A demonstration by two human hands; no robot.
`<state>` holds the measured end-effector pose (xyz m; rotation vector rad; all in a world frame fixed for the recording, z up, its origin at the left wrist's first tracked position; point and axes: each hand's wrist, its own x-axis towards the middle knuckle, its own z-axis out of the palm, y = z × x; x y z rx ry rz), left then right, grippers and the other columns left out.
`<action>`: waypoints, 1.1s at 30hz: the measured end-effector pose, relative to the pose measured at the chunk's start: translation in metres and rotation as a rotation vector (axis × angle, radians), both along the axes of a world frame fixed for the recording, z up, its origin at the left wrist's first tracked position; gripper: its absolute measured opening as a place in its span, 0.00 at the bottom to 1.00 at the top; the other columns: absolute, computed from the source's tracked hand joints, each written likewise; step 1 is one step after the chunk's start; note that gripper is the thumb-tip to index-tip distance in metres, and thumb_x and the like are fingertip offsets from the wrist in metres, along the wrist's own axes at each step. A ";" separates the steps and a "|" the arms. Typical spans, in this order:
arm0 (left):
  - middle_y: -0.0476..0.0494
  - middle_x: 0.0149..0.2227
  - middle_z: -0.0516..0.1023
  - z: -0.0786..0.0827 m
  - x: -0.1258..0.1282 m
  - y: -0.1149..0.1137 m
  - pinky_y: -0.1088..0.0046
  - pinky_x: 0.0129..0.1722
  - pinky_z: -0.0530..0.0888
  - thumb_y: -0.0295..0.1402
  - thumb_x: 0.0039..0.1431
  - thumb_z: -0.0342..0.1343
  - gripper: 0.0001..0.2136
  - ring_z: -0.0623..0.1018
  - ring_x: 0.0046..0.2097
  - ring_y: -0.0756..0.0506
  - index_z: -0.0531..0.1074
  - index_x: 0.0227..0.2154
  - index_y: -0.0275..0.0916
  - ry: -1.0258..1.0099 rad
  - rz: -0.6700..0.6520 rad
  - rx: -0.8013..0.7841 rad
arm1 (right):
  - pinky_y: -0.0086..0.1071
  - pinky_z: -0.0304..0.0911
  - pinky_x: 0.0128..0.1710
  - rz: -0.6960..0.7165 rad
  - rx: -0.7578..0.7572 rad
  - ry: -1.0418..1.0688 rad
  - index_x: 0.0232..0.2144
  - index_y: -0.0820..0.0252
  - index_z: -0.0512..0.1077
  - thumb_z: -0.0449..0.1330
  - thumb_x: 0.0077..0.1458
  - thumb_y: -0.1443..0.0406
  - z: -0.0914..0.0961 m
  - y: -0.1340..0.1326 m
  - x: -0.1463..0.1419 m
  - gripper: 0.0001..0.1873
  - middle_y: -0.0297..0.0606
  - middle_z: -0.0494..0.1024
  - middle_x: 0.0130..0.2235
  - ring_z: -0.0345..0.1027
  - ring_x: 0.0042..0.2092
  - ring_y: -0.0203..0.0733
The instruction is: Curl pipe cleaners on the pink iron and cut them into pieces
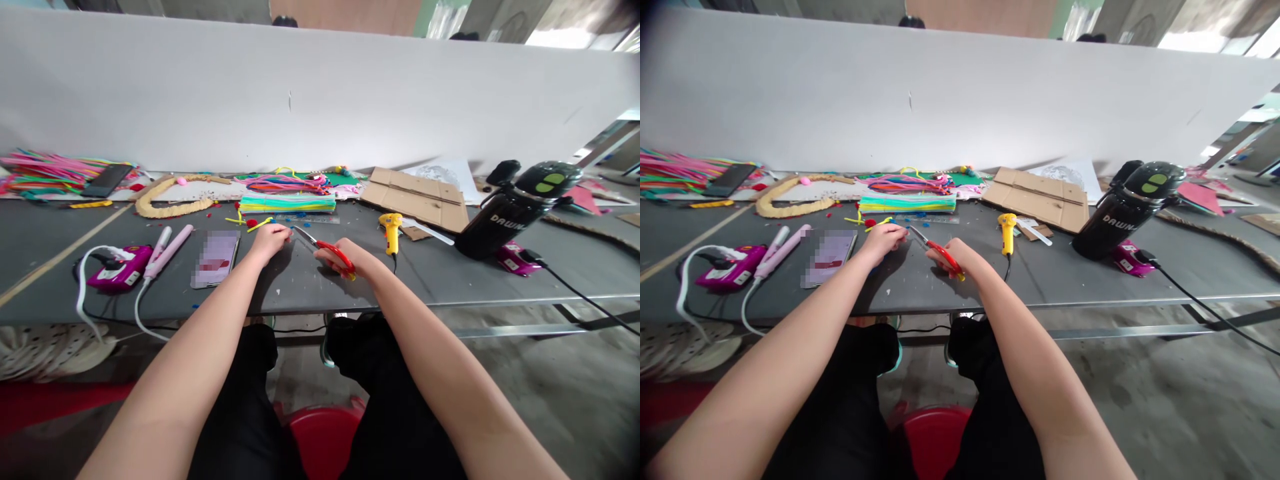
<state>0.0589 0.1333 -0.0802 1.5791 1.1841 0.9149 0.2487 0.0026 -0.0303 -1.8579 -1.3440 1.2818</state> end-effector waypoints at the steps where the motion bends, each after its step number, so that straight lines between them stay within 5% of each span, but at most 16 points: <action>1: 0.47 0.21 0.72 0.001 0.000 0.000 0.73 0.22 0.57 0.37 0.44 0.61 0.08 0.64 0.20 0.51 0.77 0.23 0.37 -0.005 -0.003 -0.008 | 0.29 0.53 0.15 -0.005 0.001 0.013 0.14 0.59 0.63 0.66 0.46 0.48 0.001 -0.001 0.000 0.26 0.33 0.64 0.14 0.56 0.15 0.33; 9: 0.47 0.22 0.72 0.007 0.002 -0.003 0.74 0.23 0.59 0.37 0.44 0.60 0.08 0.64 0.21 0.51 0.78 0.24 0.37 -0.037 0.000 -0.031 | 0.27 0.51 0.14 -0.053 -0.021 0.180 0.19 0.60 0.66 0.64 0.46 0.41 0.004 -0.008 0.002 0.29 0.31 0.62 0.14 0.54 0.16 0.31; 17: 0.46 0.20 0.70 0.012 0.006 -0.002 0.73 0.21 0.56 0.36 0.44 0.61 0.09 0.64 0.21 0.52 0.76 0.23 0.35 -0.146 0.083 -0.066 | 0.28 0.52 0.13 0.025 -0.040 0.105 0.21 0.61 0.67 0.63 0.44 0.37 0.005 -0.009 0.005 0.32 0.34 0.67 0.17 0.58 0.16 0.33; 33: 0.48 0.20 0.70 0.014 0.010 -0.005 0.73 0.22 0.57 0.36 0.45 0.59 0.08 0.64 0.21 0.52 0.77 0.24 0.36 -0.085 0.028 -0.079 | 0.27 0.54 0.13 0.061 -0.035 0.039 0.21 0.63 0.67 0.60 0.49 0.38 0.009 -0.010 0.003 0.32 0.33 0.67 0.17 0.58 0.15 0.31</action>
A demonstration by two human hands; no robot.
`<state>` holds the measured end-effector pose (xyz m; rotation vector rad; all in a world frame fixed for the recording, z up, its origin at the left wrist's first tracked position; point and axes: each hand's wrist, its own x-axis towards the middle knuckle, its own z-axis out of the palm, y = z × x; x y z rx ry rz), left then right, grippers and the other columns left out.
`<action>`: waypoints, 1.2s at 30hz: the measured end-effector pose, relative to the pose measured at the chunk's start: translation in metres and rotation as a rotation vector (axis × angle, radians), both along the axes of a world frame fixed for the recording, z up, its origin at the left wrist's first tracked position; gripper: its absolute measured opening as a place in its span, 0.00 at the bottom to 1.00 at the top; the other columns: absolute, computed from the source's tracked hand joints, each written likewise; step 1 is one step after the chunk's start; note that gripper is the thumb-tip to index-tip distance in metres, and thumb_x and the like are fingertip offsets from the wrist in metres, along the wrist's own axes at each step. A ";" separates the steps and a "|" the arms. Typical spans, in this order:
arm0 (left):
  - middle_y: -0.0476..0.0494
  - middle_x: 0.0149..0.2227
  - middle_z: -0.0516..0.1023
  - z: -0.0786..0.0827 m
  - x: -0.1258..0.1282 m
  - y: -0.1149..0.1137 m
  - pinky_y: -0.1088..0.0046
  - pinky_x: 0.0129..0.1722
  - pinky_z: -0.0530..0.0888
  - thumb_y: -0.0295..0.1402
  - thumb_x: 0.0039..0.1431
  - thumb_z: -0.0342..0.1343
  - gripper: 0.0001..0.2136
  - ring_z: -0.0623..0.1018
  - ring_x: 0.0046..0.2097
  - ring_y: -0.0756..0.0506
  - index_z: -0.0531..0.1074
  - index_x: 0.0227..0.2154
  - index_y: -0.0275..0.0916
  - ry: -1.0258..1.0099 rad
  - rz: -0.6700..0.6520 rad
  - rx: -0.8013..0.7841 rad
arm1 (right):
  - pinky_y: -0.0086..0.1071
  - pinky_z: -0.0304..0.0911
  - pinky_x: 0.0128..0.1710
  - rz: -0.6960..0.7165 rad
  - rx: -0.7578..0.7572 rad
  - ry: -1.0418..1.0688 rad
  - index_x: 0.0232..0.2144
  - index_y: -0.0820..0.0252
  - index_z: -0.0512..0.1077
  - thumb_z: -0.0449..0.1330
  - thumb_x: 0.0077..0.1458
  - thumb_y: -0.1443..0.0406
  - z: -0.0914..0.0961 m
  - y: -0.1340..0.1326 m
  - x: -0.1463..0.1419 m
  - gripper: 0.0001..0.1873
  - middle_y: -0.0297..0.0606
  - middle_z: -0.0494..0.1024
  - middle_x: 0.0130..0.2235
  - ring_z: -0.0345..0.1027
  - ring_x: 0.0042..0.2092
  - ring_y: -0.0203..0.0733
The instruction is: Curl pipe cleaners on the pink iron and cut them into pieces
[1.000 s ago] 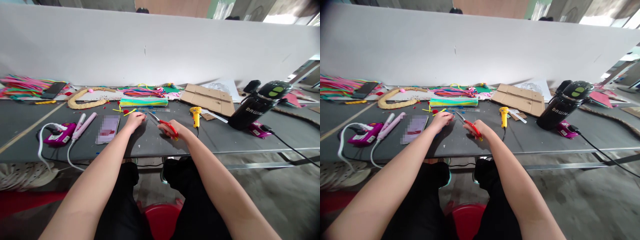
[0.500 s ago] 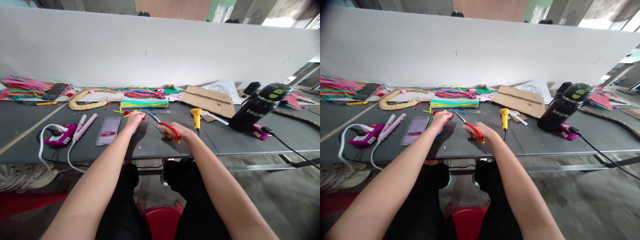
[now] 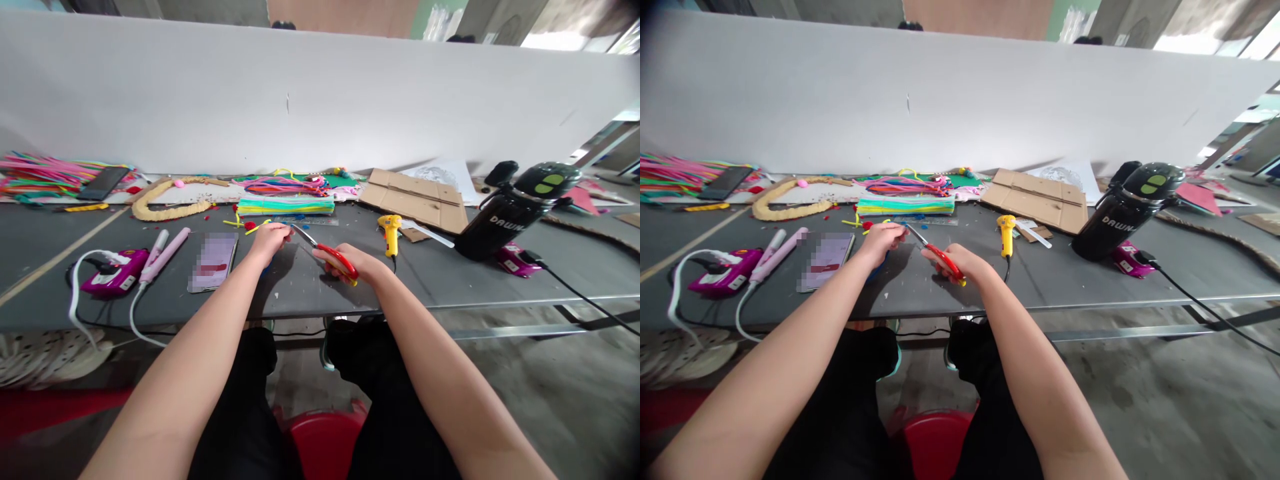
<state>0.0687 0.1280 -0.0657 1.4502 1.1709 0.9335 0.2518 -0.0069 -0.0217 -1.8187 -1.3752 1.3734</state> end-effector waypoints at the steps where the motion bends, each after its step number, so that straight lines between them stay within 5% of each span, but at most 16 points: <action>1: 0.48 0.20 0.70 0.000 0.000 0.000 0.73 0.22 0.57 0.36 0.44 0.59 0.08 0.64 0.21 0.52 0.77 0.24 0.36 0.004 -0.002 0.001 | 0.26 0.53 0.13 0.000 0.000 0.009 0.21 0.63 0.67 0.60 0.50 0.39 0.001 0.000 0.000 0.32 0.33 0.66 0.16 0.57 0.15 0.31; 20: 0.48 0.21 0.71 0.000 -0.003 -0.001 0.74 0.23 0.58 0.36 0.45 0.60 0.09 0.65 0.22 0.52 0.77 0.26 0.35 0.010 -0.083 -0.013 | 0.27 0.51 0.13 -0.017 0.041 0.063 0.18 0.60 0.63 0.63 0.45 0.38 -0.009 0.000 0.000 0.32 0.30 0.63 0.16 0.56 0.14 0.31; 36: 0.46 0.24 0.75 -0.003 -0.009 0.005 0.72 0.26 0.61 0.40 0.47 0.58 0.11 0.67 0.24 0.49 0.77 0.26 0.37 0.147 -0.025 0.164 | 0.27 0.52 0.13 -0.027 0.029 0.087 0.19 0.61 0.64 0.63 0.44 0.37 -0.009 -0.001 0.001 0.33 0.30 0.63 0.15 0.56 0.15 0.31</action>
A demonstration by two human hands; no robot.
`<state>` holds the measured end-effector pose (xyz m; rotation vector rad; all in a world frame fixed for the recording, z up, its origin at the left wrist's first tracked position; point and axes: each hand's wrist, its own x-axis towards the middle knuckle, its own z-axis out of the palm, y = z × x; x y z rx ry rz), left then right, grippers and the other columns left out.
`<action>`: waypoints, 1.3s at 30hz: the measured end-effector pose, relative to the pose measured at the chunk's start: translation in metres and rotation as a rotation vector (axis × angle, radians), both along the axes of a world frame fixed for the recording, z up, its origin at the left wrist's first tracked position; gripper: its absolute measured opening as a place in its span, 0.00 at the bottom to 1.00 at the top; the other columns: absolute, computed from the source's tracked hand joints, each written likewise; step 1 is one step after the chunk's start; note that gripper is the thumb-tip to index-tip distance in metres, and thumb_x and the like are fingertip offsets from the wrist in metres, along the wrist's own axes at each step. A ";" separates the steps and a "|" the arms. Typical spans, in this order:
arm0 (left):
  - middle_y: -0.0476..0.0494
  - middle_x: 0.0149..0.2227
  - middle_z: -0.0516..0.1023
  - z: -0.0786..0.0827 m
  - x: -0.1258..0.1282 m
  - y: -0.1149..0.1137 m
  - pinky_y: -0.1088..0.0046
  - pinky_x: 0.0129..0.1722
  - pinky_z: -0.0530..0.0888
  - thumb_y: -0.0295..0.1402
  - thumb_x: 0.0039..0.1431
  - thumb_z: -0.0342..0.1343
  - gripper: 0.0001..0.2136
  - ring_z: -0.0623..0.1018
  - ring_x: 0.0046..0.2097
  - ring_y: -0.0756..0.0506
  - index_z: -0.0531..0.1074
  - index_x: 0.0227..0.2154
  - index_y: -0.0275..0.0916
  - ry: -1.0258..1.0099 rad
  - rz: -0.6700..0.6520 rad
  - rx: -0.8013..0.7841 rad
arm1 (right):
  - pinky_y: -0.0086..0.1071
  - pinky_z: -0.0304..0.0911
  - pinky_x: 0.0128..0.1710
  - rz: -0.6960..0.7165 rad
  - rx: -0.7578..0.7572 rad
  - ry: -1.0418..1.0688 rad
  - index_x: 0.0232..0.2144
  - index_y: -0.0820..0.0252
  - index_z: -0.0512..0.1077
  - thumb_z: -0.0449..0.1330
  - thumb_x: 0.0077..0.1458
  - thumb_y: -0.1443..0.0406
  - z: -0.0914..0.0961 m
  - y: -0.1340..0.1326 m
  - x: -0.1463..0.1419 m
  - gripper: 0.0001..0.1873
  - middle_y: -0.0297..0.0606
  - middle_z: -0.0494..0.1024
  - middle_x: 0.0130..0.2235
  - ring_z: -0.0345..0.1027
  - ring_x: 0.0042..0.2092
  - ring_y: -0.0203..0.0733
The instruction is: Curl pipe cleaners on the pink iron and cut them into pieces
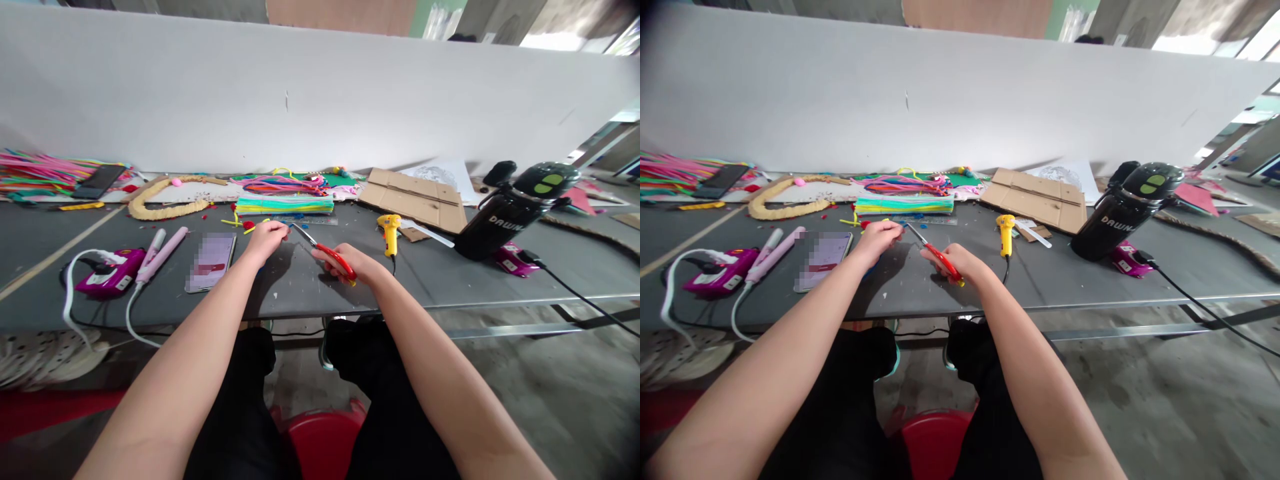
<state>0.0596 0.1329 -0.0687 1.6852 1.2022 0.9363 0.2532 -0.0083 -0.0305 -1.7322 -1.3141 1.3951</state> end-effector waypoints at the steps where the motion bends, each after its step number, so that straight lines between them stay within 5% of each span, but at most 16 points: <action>1: 0.46 0.24 0.75 0.000 0.000 0.000 0.72 0.26 0.61 0.40 0.47 0.58 0.11 0.68 0.25 0.49 0.77 0.26 0.36 0.001 0.008 0.020 | 0.27 0.52 0.13 0.004 0.003 -0.010 0.19 0.61 0.64 0.63 0.43 0.37 -0.001 0.000 0.000 0.33 0.30 0.63 0.15 0.56 0.15 0.31; 39: 0.45 0.24 0.75 -0.001 0.000 0.004 0.73 0.25 0.60 0.37 0.46 0.58 0.10 0.66 0.24 0.50 0.78 0.24 0.36 0.027 -0.033 -0.012 | 0.27 0.52 0.14 0.063 0.082 -0.202 0.16 0.60 0.62 0.61 0.42 0.35 -0.010 0.004 0.000 0.35 0.32 0.64 0.16 0.57 0.15 0.31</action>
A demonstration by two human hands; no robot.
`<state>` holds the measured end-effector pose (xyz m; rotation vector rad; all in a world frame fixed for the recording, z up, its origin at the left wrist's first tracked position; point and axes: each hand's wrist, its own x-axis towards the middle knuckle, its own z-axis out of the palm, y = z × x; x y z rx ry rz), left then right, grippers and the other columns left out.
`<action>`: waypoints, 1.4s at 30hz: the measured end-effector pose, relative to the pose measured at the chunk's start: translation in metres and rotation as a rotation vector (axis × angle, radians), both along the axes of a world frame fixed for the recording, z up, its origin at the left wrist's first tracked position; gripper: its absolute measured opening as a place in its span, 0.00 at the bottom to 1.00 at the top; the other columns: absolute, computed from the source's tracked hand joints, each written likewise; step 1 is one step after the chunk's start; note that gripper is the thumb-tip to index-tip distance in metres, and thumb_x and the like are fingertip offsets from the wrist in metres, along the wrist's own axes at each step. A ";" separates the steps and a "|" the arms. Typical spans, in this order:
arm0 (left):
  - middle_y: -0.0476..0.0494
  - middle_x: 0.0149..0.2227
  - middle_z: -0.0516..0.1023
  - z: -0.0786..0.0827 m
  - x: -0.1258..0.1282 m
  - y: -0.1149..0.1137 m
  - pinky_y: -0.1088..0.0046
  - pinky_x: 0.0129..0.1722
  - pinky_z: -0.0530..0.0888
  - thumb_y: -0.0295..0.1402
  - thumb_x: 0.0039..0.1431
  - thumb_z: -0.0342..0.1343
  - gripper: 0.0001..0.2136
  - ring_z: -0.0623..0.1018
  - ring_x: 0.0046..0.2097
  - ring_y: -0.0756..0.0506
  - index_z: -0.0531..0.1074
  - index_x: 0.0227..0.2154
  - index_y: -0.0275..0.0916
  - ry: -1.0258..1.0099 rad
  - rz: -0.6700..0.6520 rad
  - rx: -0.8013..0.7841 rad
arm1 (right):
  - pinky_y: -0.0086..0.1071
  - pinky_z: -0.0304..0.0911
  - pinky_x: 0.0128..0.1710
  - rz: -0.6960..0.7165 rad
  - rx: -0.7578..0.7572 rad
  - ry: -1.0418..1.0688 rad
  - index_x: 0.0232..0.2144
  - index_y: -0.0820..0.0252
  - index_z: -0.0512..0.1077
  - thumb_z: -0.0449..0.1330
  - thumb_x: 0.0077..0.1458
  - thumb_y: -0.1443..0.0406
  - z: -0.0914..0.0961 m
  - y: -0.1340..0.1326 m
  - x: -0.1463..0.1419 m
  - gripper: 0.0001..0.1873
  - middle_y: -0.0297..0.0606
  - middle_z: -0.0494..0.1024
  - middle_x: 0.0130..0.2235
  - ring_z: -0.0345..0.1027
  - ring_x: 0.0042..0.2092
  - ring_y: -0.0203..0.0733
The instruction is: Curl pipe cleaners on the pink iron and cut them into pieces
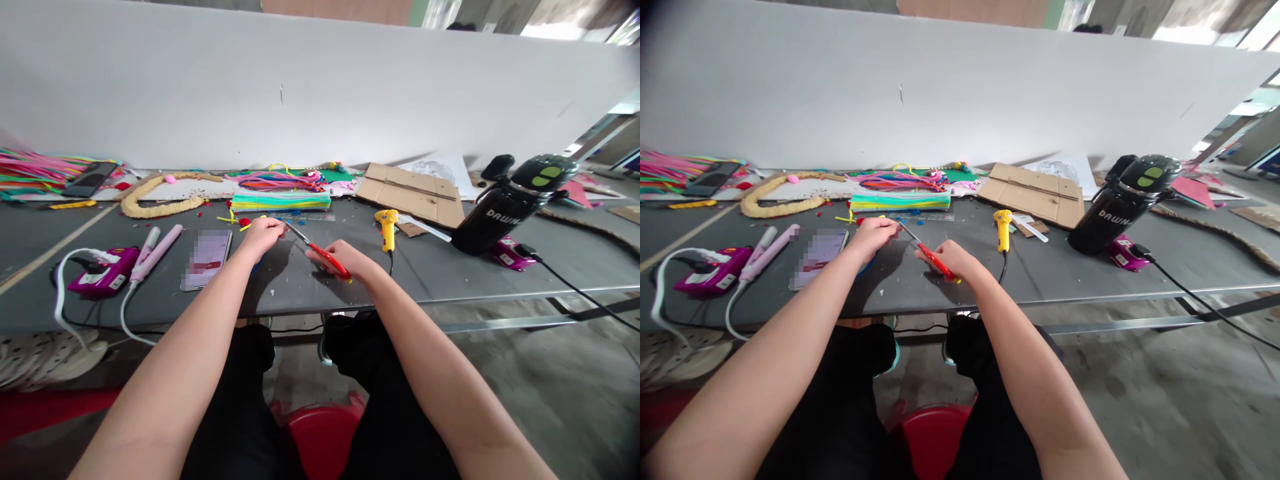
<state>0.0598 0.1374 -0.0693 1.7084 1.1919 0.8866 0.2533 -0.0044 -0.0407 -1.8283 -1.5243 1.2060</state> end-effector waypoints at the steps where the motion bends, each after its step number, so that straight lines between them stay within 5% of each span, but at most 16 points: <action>1: 0.45 0.24 0.74 0.000 0.000 0.000 0.73 0.24 0.60 0.38 0.46 0.58 0.10 0.66 0.24 0.50 0.78 0.25 0.36 -0.012 -0.007 -0.024 | 0.27 0.53 0.14 -0.003 0.000 -0.003 0.16 0.60 0.62 0.61 0.42 0.35 0.001 0.000 0.000 0.34 0.32 0.64 0.16 0.57 0.15 0.31; 15: 0.46 0.23 0.75 0.001 -0.008 0.000 0.72 0.22 0.59 0.41 0.45 0.61 0.11 0.66 0.21 0.50 0.77 0.26 0.37 0.000 -0.039 -0.138 | 0.28 0.51 0.13 -0.111 -0.029 0.089 0.15 0.60 0.62 0.62 0.42 0.36 0.002 0.002 -0.002 0.34 0.31 0.63 0.15 0.55 0.14 0.31; 24: 0.52 0.16 0.68 0.005 -0.011 -0.009 0.69 0.27 0.60 0.41 0.50 0.58 0.11 0.60 0.19 0.51 0.75 0.21 0.39 0.157 -0.030 0.052 | 0.27 0.52 0.13 -0.092 -0.027 0.031 0.15 0.61 0.63 0.63 0.41 0.37 0.007 0.004 -0.003 0.34 0.32 0.64 0.15 0.57 0.14 0.32; 42: 0.44 0.27 0.79 0.006 -0.006 -0.005 0.72 0.31 0.65 0.41 0.48 0.59 0.14 0.72 0.29 0.47 0.79 0.29 0.35 0.065 0.111 0.043 | 0.26 0.53 0.12 -0.068 -0.051 0.109 0.20 0.63 0.67 0.62 0.44 0.37 0.003 0.002 -0.002 0.34 0.32 0.66 0.16 0.54 0.14 0.29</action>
